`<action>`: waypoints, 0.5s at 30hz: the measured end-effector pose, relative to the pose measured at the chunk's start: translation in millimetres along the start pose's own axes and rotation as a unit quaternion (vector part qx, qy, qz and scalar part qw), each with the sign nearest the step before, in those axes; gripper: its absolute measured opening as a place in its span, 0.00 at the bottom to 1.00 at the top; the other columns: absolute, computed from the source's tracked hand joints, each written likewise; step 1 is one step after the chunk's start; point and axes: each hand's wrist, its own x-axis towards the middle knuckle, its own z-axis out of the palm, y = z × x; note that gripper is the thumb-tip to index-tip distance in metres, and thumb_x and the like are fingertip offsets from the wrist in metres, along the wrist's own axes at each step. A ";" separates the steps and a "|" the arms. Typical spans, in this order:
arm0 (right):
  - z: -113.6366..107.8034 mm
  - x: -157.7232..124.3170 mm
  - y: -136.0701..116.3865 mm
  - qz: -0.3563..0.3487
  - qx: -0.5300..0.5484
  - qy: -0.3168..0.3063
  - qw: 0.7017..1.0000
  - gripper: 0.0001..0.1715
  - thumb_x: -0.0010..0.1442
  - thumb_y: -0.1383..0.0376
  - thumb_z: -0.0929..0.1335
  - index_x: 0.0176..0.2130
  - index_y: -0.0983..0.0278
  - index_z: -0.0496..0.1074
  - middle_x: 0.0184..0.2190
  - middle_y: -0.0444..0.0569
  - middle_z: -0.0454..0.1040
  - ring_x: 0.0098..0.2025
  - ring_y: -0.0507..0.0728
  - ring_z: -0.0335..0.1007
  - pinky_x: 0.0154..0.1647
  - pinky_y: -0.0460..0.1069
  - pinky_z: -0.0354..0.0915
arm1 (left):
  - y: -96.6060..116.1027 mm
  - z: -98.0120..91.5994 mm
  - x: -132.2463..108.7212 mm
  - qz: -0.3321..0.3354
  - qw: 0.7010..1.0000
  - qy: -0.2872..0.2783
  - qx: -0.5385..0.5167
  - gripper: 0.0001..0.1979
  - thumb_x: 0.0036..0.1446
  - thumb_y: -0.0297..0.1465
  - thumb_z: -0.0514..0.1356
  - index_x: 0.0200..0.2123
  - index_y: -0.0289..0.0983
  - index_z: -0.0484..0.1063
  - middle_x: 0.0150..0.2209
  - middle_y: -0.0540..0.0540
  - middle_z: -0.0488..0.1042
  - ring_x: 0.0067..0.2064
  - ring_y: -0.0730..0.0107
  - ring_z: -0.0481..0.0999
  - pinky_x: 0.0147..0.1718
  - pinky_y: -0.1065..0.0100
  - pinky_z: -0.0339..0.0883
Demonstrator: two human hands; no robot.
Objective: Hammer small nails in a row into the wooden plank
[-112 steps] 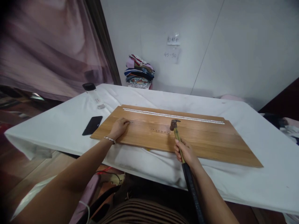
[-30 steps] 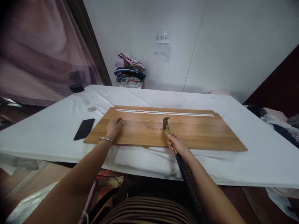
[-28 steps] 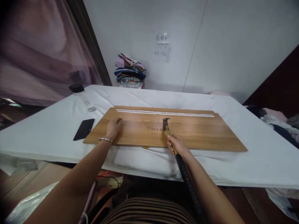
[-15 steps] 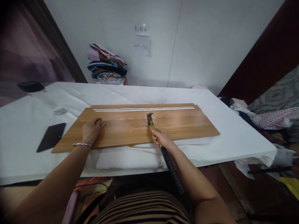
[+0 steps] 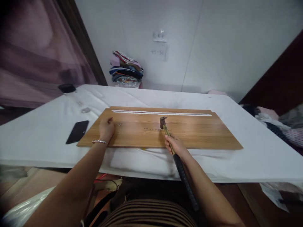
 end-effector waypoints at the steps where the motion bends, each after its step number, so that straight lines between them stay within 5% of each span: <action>1: -0.8 1.0 1.1 0.005 -0.002 0.000 1.000 0.31 0.44 0.44 0.74 0.38 0.58 0.62 0.17 0.31 0.59 0.13 0.46 0.50 0.11 0.44 0.46 | -0.5 -0.7 0.0 -0.018 1.000 0.005 -0.013 0.23 0.60 0.27 0.50 0.55 0.30 0.77 0.53 0.32 0.79 0.54 0.53 0.77 0.56 0.55 0.70; 6: -4.0 1.0 3.8 0.009 -0.004 -0.005 1.000 0.31 0.45 0.44 0.75 0.36 0.58 0.62 0.18 0.32 0.60 0.13 0.46 0.51 0.12 0.44 0.47 | -4.9 0.0 -1.4 -0.032 0.999 -0.009 -0.040 0.20 0.61 0.31 0.54 0.51 0.32 0.79 0.50 0.35 0.81 0.51 0.56 0.79 0.53 0.59 0.71; 15: -0.8 -2.0 -3.2 0.027 0.009 0.007 1.000 0.30 0.45 0.46 0.75 0.39 0.59 0.64 0.17 0.32 0.60 0.12 0.47 0.51 0.12 0.44 0.45 | -1.8 -4.2 -6.4 0.096 0.982 -0.113 0.117 0.19 0.66 0.32 0.53 0.48 0.38 0.83 0.53 0.39 0.80 0.56 0.56 0.77 0.54 0.62 0.70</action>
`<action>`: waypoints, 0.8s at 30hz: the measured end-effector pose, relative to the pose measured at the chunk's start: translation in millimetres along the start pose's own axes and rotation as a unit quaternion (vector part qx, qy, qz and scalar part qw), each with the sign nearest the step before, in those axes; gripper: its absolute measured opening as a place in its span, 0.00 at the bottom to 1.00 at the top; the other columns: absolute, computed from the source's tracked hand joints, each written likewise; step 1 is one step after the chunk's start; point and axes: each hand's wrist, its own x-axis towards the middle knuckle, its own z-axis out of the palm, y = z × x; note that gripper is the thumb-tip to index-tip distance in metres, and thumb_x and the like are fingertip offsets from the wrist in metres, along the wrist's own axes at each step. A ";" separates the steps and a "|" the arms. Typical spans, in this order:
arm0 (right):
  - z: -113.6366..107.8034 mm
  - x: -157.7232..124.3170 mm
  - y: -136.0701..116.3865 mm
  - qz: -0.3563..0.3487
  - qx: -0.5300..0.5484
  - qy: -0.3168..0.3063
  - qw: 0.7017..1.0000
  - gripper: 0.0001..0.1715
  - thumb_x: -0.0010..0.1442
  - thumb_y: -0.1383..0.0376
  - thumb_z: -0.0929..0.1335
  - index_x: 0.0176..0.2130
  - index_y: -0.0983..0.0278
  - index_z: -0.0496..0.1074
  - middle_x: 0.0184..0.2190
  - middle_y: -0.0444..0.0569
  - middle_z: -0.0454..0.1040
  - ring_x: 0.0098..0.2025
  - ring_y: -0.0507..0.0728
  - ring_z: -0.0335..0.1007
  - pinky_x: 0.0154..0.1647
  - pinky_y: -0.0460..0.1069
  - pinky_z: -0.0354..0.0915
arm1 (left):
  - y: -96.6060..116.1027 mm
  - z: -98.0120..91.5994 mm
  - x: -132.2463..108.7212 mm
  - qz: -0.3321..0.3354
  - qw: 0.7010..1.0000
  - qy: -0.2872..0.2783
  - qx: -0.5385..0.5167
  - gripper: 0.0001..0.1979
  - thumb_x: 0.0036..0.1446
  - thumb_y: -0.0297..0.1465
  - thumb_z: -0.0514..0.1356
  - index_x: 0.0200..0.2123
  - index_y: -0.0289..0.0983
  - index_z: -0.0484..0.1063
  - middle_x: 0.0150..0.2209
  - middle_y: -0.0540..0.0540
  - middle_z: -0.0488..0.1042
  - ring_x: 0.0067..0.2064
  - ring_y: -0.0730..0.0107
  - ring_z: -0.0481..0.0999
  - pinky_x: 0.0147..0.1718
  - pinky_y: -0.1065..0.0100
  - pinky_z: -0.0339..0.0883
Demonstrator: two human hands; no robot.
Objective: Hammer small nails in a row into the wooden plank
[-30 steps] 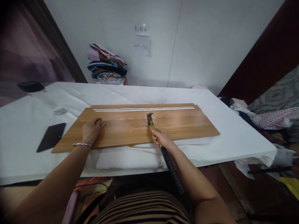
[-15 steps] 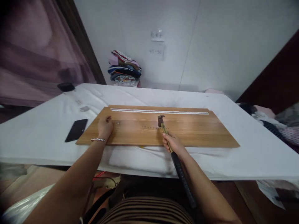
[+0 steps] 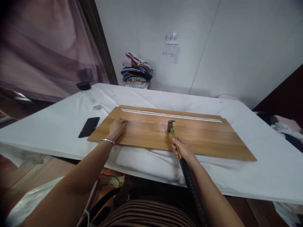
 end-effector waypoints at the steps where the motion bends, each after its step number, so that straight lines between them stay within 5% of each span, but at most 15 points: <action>1: 0.5 -0.3 -0.7 0.001 0.001 -0.001 1.000 0.30 0.45 0.46 0.75 0.39 0.59 0.64 0.17 0.32 0.60 0.12 0.47 0.51 0.12 0.44 0.45 | 1.0 -1.1 0.3 0.005 1.000 -0.008 0.018 0.19 0.67 0.32 0.52 0.48 0.38 0.83 0.52 0.39 0.80 0.55 0.56 0.77 0.52 0.63 0.70; 13: 6.6 -6.5 -6.2 0.007 -0.005 0.014 1.000 0.29 0.44 0.47 0.75 0.38 0.59 0.62 0.17 0.31 0.60 0.12 0.46 0.51 0.11 0.44 0.46 | 9.7 -23.9 27.1 0.096 0.972 -0.119 0.179 0.20 0.66 0.30 0.50 0.49 0.34 0.81 0.51 0.33 0.80 0.52 0.52 0.80 0.49 0.60 0.72; 24: 3.9 -4.6 -2.6 0.002 0.010 0.011 1.000 0.29 0.46 0.48 0.75 0.42 0.60 0.66 0.17 0.32 0.60 0.13 0.47 0.51 0.12 0.43 0.46 | 7.8 -23.9 38.4 0.172 0.960 -0.122 0.183 0.18 0.62 0.23 0.50 0.45 0.26 0.78 0.45 0.25 0.80 0.50 0.48 0.81 0.50 0.53 0.73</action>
